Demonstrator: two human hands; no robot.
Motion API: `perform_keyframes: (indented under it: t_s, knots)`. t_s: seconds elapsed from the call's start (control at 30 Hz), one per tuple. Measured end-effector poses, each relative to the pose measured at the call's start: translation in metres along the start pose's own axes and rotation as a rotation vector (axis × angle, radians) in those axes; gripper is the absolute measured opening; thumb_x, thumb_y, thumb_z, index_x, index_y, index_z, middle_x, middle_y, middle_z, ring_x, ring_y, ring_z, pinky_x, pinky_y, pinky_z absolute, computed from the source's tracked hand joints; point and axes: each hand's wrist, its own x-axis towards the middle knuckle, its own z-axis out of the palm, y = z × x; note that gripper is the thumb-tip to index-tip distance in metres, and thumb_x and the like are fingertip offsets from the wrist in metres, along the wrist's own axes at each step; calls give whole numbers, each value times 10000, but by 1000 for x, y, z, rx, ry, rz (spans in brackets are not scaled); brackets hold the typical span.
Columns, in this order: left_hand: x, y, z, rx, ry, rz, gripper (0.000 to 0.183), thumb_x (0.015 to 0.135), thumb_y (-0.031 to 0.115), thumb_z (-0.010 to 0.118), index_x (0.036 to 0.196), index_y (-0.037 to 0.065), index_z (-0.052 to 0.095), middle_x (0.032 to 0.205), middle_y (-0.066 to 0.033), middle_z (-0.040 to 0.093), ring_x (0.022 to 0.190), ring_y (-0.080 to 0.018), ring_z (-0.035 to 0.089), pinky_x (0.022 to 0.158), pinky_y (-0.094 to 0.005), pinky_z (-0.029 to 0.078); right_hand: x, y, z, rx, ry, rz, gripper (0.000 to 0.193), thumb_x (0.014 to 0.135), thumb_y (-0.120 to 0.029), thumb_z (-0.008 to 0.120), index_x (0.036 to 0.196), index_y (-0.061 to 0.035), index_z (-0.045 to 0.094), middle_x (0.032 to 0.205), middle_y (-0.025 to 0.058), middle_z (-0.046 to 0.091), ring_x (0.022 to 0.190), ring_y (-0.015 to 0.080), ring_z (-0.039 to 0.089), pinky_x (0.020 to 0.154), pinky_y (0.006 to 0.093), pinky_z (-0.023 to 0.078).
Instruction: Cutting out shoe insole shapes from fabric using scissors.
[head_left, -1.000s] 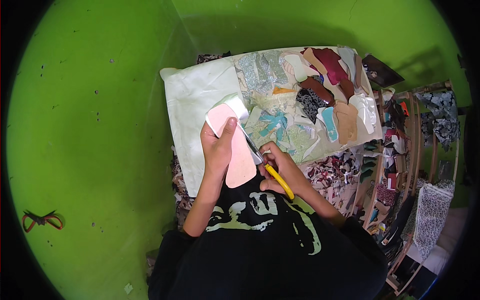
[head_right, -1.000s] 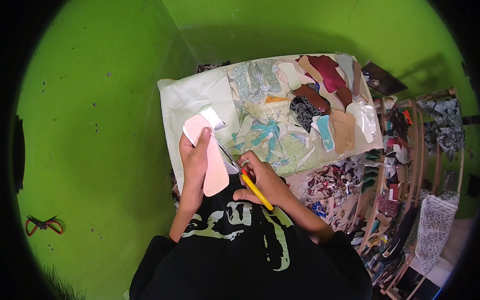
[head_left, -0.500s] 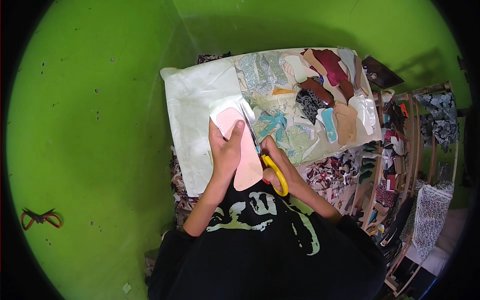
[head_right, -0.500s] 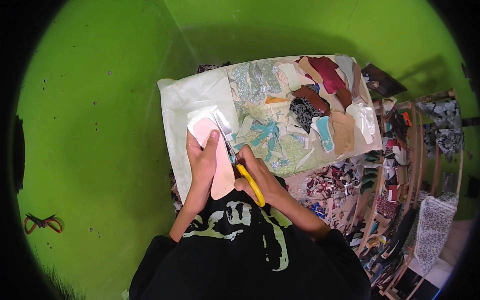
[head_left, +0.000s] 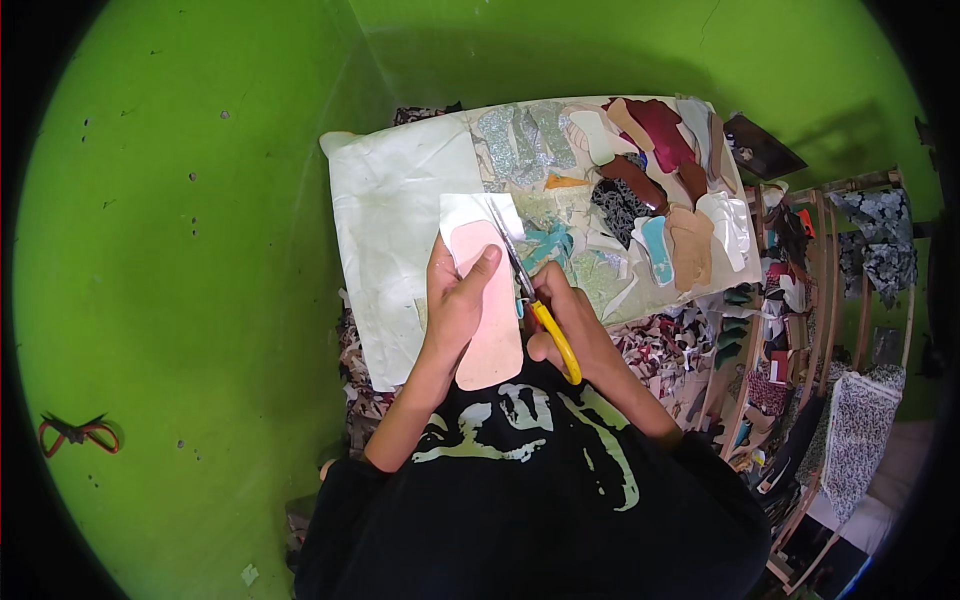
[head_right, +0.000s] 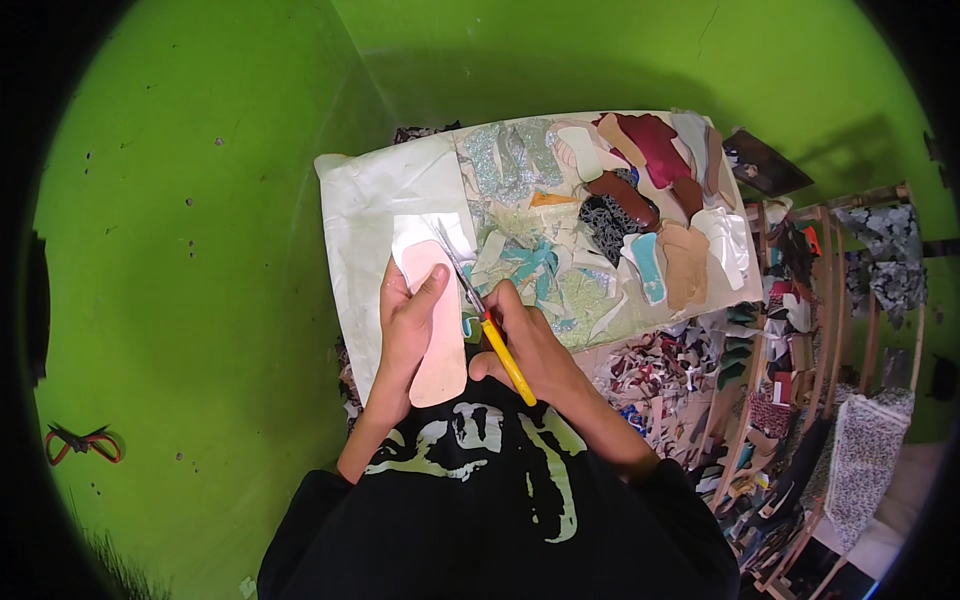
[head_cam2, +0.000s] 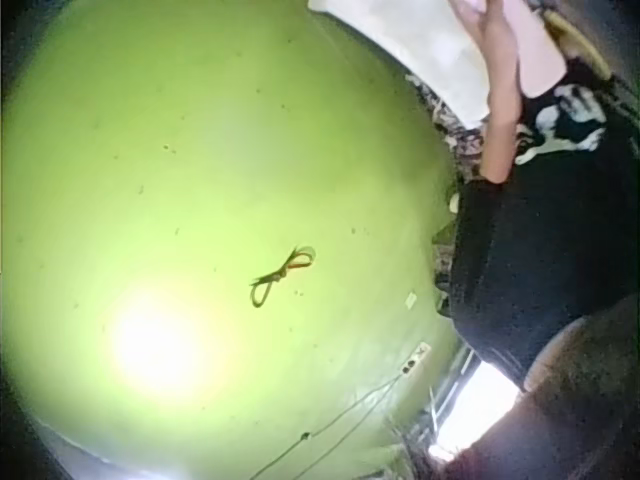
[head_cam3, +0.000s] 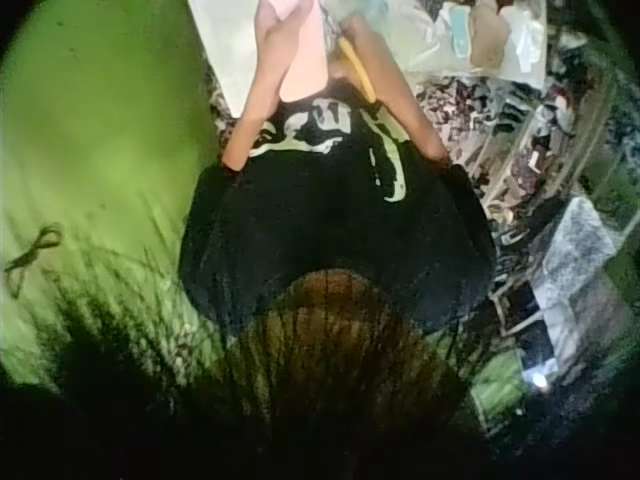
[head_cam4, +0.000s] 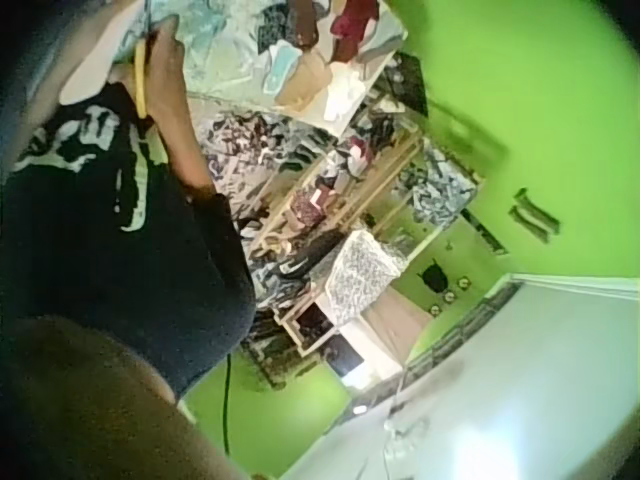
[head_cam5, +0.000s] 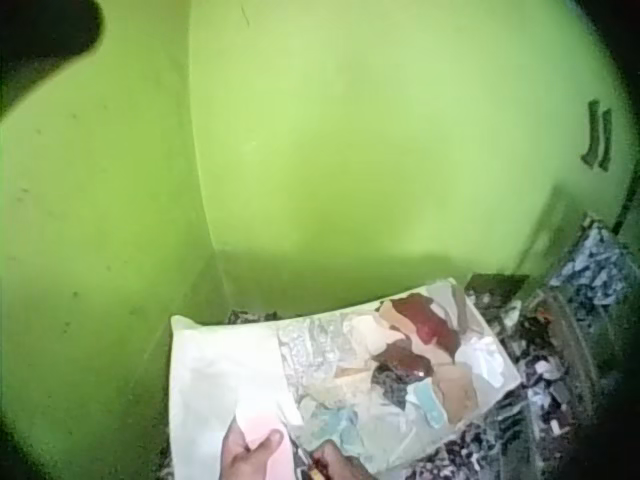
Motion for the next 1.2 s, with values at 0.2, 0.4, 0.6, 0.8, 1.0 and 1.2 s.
perform_keyframes:
  t_s: [0.2, 0.4, 0.6, 0.8, 1.0, 1.2]
  knots:
    - [0, 3, 0, -67, 29, -48, 295, 1007, 112, 566, 1273, -12, 534, 1146, -82, 654, 1012, -122, 618, 886, -282, 497, -5, -1, -3, -212, 22, 59, 783, 659, -473, 889, 1058, -23, 388, 704, 164, 533, 612, 366, 523, 604, 413, 440]
    - [1, 2, -5, -76, -24, -79, 285, 1004, 123, 578, 1255, -11, 562, 1135, -76, 663, 1009, -119, 622, 880, -274, 496, -6, -2, -11, -129, -58, 43, 797, 659, -456, 893, 1085, -22, 378, 720, 190, 536, 644, 423, 526, 611, 424, 439]
    - [2, -3, -4, -23, -35, -73, 275, 996, 117, 580, 1241, -7, 568, 1110, -71, 670, 977, -121, 632, 856, -266, 502, -3, -4, -9, -101, -50, 53, 775, 683, -479, 871, 1070, -24, 376, 720, 192, 534, 634, 410, 512, 600, 423, 428]
    - [1, 4, -4, 5, -39, -89, 296, 986, 128, 610, 1248, -5, 573, 1097, -47, 668, 962, -93, 615, 822, -242, 493, -7, -6, -17, -155, -38, 80, 783, 676, -538, 850, 1046, -25, 389, 703, 173, 529, 617, 387, 510, 597, 401, 436]
    - [2, 5, -6, 54, -131, -126, 283, 976, 124, 622, 1227, -1, 586, 1070, -35, 671, 931, -79, 607, 797, -236, 490, -3, -3, -21, -141, -43, -67, 784, 661, -512, 869, 1053, -29, 391, 709, 165, 542, 618, 387, 531, 597, 397, 436]
    - [2, 20, -9, 78, -162, -209, 260, 956, 143, 656, 1174, 9, 611, 955, -17, 673, 802, -64, 606, 672, -225, 488, -5, -15, -36, -171, -113, 132, 781, 647, -505, 875, 1062, -46, 397, 744, 170, 543, 661, 398, 538, 628, 420, 426]
